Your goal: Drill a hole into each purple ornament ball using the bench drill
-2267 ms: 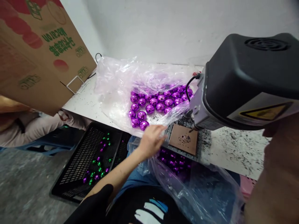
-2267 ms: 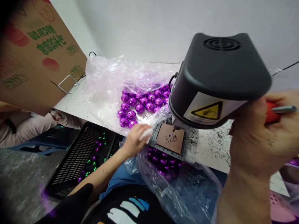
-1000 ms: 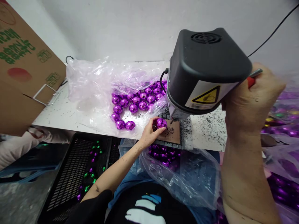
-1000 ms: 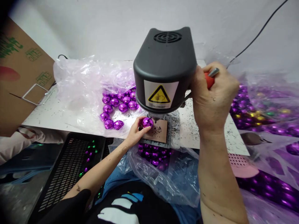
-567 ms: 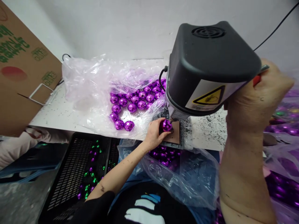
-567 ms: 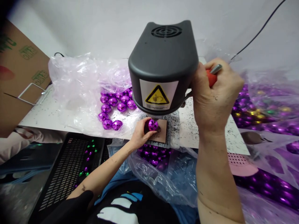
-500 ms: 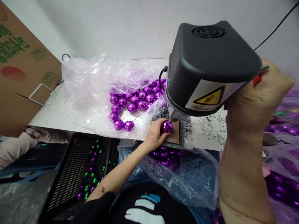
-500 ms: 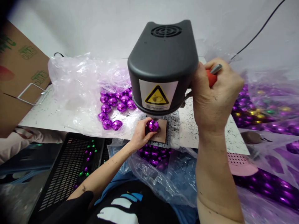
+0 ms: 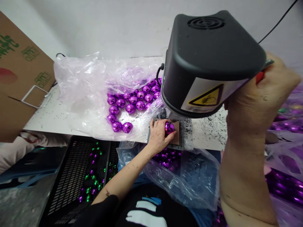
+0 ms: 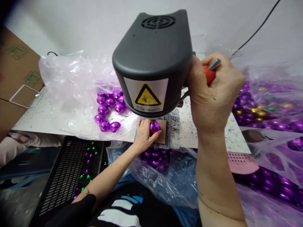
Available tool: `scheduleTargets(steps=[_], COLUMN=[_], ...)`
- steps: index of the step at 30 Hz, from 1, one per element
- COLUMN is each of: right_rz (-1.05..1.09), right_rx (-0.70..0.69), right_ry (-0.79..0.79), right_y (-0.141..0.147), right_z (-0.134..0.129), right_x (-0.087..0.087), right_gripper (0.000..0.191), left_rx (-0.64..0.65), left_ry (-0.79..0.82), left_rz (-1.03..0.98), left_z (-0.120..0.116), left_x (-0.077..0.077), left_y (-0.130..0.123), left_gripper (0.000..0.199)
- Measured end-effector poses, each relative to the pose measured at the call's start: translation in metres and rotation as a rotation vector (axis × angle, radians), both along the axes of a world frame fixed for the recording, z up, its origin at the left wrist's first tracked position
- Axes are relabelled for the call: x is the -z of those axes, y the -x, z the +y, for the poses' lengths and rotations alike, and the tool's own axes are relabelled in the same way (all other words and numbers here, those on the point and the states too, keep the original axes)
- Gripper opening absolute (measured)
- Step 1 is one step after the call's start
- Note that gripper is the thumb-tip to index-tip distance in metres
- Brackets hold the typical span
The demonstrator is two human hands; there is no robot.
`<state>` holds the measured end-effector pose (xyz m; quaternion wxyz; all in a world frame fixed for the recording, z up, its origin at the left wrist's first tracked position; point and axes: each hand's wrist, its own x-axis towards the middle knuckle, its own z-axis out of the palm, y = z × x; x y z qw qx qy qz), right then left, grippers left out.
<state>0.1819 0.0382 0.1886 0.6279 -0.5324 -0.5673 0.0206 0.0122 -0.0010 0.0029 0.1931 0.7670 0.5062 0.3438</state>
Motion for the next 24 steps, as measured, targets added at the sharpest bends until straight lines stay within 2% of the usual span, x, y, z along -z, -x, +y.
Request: scheduleTargets(steps=[4,7,11,14,19,24], right_rz=[-0.014,-0.107,-0.217,-0.253,-0.32,-0.206], right_rx=[0.001,0.038,0.069,0.004,-0.046,-0.04], right_ry=[-0.026,-0.064,-0.153,-0.19,-0.186,-0.131], right_y=[0.0,0.004,0.007,0.006,0.006,0.011], right_z=[-0.003,-0.017,-0.046,-0.063,-0.075,-0.079], right_x=[-0.001,0.003,0.024,0.044,0.063,0.077], right_gripper=[0.054,0.047,0.022,0.009,0.008,0.007], left_rx=[0.001,0.004,-0.003,-0.01,-0.022,-0.016], left_ry=[-0.006,-0.011,-0.027,-0.028,-0.03,-0.013], left_rz=[0.016,0.028,0.021,0.01,-0.005,-0.006], left_z=[0.0,0.0,0.0,0.001,0.0,-0.001], left_x=[0.0,0.0,0.001,0.001,0.0,-0.002], left_y=[0.0,0.001,0.002,0.001,0.001,0.001], left_gripper=[0.036,0.034,0.035,0.035,0.035,0.039])
